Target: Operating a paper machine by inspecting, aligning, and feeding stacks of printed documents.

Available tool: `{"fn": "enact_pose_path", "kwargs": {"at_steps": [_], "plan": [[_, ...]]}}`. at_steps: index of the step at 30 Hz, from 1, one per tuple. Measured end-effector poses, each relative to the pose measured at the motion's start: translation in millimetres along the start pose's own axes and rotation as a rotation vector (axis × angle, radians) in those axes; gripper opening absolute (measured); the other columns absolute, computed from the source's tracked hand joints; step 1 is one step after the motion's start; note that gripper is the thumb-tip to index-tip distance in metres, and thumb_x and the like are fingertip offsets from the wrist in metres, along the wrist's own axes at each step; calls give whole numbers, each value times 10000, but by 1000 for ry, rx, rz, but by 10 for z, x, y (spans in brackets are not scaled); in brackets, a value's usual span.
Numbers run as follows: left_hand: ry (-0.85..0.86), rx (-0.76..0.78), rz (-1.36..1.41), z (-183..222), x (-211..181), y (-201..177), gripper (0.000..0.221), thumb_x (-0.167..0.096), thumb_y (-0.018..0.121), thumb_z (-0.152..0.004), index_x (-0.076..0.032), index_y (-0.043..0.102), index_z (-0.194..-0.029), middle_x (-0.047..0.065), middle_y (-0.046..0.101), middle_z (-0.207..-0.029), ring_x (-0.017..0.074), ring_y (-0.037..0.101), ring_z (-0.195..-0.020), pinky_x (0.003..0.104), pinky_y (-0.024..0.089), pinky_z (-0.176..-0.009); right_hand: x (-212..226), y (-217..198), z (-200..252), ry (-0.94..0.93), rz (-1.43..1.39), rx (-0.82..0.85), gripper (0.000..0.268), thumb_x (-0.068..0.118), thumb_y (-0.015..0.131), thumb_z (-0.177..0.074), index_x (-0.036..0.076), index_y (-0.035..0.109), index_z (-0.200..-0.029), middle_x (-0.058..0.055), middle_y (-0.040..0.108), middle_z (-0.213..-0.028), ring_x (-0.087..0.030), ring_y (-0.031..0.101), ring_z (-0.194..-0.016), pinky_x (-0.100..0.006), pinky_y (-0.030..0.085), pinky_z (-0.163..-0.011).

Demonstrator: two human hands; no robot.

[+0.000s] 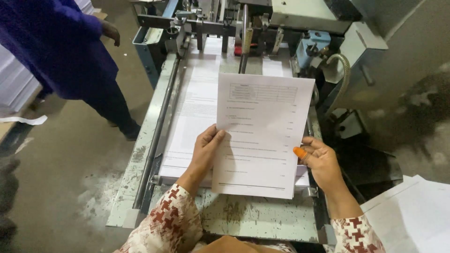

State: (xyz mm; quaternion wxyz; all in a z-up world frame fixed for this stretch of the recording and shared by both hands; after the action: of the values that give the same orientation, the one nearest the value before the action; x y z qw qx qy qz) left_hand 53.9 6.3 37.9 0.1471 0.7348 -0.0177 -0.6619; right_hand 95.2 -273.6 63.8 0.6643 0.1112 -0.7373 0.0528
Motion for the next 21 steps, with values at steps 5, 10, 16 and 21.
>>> {"fn": "enact_pose_path", "kwargs": {"at_steps": [5, 10, 16, 21], "plan": [[-9, 20, 7, -10, 55, -3, 309, -239, 541, -973, -87, 645, -1222, 112, 693, -857, 237, 705, -716, 381, 621, -634, -16, -13, 4, 15, 7, 5, 282, -38, 660, -842, -30, 627, -1123, -100, 657, -712, -112, 607, -576, -274, 578, -574], [-28, 13, 16, 14, 32, 9, 318, -240, 544, -971, -74, 648, -1222, 119, 693, -870, 247, 704, -739, 390, 617, -647, -125, -61, -5, 6, -49, 23, 300, -36, 645, -848, -22, 622, -1147, -114, 660, -727, -135, 624, -610, -312, 587, -602], [-18, 17, 14, -30, 114, -33, 302, -241, 543, -976, -85, 659, -1207, 127, 694, -860, 257, 701, -729, 390, 614, -635, -67, -22, 8, 12, -43, 11, 284, -45, 633, -854, -36, 626, -1138, -113, 665, -737, -136, 626, -608, -322, 590, -605], [-16, 8, 26, 18, -16, 19, 305, -240, 556, -962, -75, 666, -1195, 106, 690, -827, 224, 696, -694, 366, 615, -617, -87, -32, 9, 1, -47, 0, 286, -51, 641, -845, -35, 636, -1131, -127, 676, -739, -143, 635, -617, -328, 592, -610]]}}
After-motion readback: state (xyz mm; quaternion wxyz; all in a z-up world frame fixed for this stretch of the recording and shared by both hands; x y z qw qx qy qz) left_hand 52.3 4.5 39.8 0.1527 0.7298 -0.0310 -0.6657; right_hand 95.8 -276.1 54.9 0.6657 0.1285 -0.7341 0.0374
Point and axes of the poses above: each hand's wrist, its own z-axis away from the middle knuckle, its own y-axis out of the palm, x = y × z, the point moved 7 cm from there along -z, towards the middle knuckle
